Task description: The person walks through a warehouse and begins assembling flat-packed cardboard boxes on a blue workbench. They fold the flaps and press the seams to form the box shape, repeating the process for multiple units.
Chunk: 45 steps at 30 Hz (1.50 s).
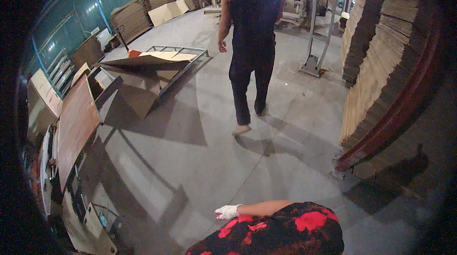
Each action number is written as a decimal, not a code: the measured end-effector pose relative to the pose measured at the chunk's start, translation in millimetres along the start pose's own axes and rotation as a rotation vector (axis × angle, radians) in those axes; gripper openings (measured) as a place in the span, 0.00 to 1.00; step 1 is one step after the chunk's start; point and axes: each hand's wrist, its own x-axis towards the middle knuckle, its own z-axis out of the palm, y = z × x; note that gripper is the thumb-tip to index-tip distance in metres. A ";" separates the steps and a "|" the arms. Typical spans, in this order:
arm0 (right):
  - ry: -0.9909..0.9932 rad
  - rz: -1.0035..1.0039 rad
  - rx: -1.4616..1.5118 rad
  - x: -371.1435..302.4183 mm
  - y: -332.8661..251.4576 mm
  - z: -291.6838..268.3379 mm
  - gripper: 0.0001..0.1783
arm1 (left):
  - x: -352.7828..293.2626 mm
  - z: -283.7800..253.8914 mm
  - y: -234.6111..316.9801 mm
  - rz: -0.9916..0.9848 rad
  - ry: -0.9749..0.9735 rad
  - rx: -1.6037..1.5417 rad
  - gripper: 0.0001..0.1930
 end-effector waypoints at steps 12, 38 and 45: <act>0.273 0.239 0.126 -108.0 88.4 -88.6 0.35 | -129.9 338.3 88.6 0.523 -0.352 0.229 0.26; 0.960 -0.141 0.739 -102.3 28.8 79.9 0.42 | -320.4 334.9 -129.2 1.727 0.100 0.496 0.17; 0.798 0.012 0.236 -152.2 2.8 83.9 0.37 | -328.3 347.3 -149.8 1.757 0.402 0.655 0.04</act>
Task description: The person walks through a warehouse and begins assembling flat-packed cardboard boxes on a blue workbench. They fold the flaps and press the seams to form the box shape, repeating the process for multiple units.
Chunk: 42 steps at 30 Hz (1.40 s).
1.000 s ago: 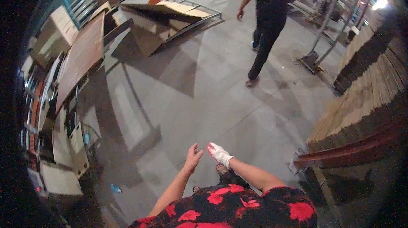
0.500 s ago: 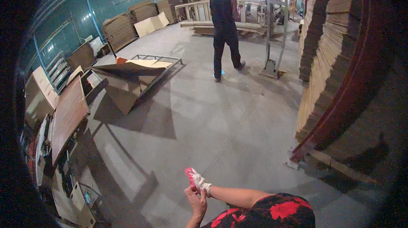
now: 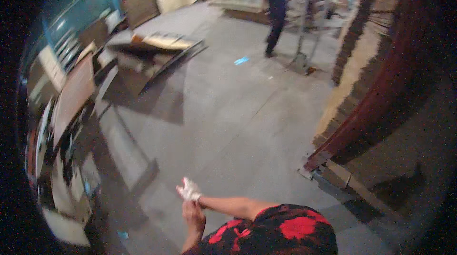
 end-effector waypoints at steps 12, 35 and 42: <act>-1.188 0.088 0.991 -46.2 -34.0 63.3 0.35 | -34.5 -54.5 -10.5 -0.540 -0.169 -0.826 0.07; -1.240 0.916 0.953 -123.2 -283.8 567.7 0.19 | -192.8 -340.2 -342.8 -0.752 0.943 0.218 0.09; -1.534 0.955 0.730 -174.6 -367.0 757.5 0.23 | -243.5 -499.7 -445.6 -1.025 1.083 -0.490 0.07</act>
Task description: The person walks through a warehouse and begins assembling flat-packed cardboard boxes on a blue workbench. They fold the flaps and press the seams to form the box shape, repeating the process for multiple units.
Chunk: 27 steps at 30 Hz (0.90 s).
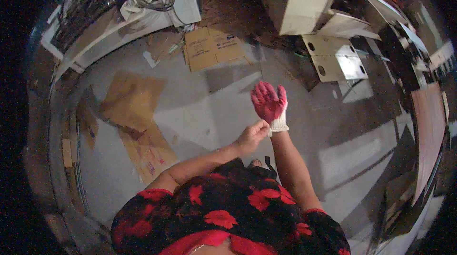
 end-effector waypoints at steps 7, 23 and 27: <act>-0.328 0.346 -0.145 208.8 16.9 56.9 0.29 | 156.6 -125.0 -35.7 -0.075 -0.066 -0.098 0.10; 0.227 -0.147 -2.232 721.1 -17.2 203.1 0.27 | 645.3 -421.5 -61.0 0.329 0.251 0.923 0.22; 0.201 -0.154 -2.825 827.0 -27.6 268.9 0.28 | 778.4 -509.6 -86.5 0.150 0.088 1.049 0.19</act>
